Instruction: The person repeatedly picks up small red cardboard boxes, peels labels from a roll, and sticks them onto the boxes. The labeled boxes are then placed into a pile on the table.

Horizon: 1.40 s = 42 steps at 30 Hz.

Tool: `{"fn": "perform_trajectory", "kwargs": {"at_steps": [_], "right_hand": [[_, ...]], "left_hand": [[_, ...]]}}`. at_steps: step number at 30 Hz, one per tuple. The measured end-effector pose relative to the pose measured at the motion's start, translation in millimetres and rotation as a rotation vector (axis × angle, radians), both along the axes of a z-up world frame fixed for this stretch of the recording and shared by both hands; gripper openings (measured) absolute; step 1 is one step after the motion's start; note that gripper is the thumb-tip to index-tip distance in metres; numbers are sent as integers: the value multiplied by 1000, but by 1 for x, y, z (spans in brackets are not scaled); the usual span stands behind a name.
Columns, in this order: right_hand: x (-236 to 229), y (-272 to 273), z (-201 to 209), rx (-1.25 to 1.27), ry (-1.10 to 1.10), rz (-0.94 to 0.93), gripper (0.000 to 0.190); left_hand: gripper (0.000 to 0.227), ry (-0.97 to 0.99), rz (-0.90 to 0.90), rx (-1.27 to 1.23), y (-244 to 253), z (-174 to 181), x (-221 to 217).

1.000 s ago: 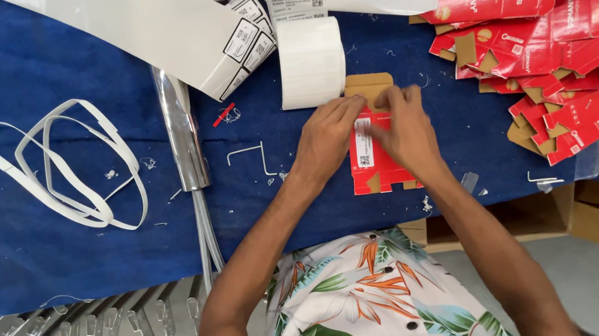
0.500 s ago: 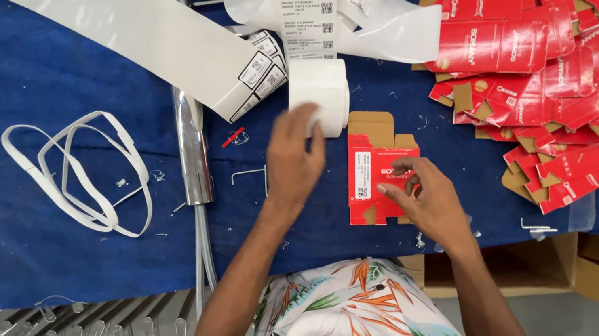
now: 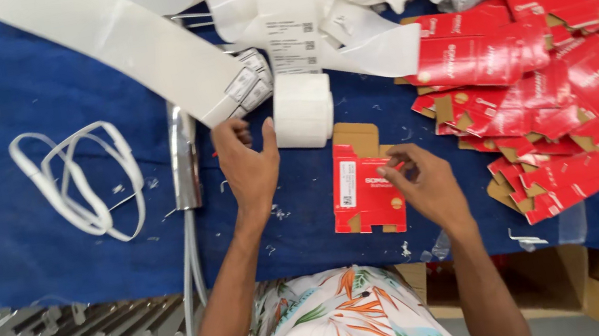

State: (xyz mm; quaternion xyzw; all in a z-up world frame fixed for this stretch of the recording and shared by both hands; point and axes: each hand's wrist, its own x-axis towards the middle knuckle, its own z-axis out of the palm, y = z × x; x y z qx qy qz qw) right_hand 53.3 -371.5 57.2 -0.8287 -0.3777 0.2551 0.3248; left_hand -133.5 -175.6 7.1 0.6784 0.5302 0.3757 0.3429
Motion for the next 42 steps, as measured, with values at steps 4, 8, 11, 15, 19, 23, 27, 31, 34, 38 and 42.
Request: {"fn": "perform_trajectory", "kwargs": {"at_steps": [4, 8, 11, 15, 19, 23, 27, 31, 34, 38, 42], "right_hand": [[1, 16, 5, 49, -25, 74, 37], [-3, 65, 11, 163, -51, 218, 34], [-9, 120, 12, 296, -144, 354, 29], [-28, 173, 4, 436, -249, 470, 27], [-40, 200, -5, 602, -517, 498, 30], [-40, 208, -8, 640, -715, 562, 30], [-46, 199, -14, 679, -747, 578, 31], [-46, 201, -17, 739, -796, 553, 26], [-49, 194, -19, 783, -811, 535, 24], [-51, 196, -15, 829, -843, 542, 22], [-53, 177, -17, 780, -854, 643, 23]], "left_hand": [[82, -185, 279, -29, 22, -6, -7], [92, -317, 189, 7, 53, -1, -1], [82, -219, 161, -32, 72, 12, -1], [63, -241, 76, 61, 78, 30, -6], [50, -225, -148, -187, 76, 34, -15], [46, -432, -264, -72, 88, 29, -15], [44, -420, -234, -60, 92, 21, -13], [45, -386, -220, -104, 99, 18, -8], [46, -408, -195, -181, 96, 12, -8], [47, -455, -163, -249, 103, 5, -4], [50, -424, -73, -135, 111, 0, -5]]}}
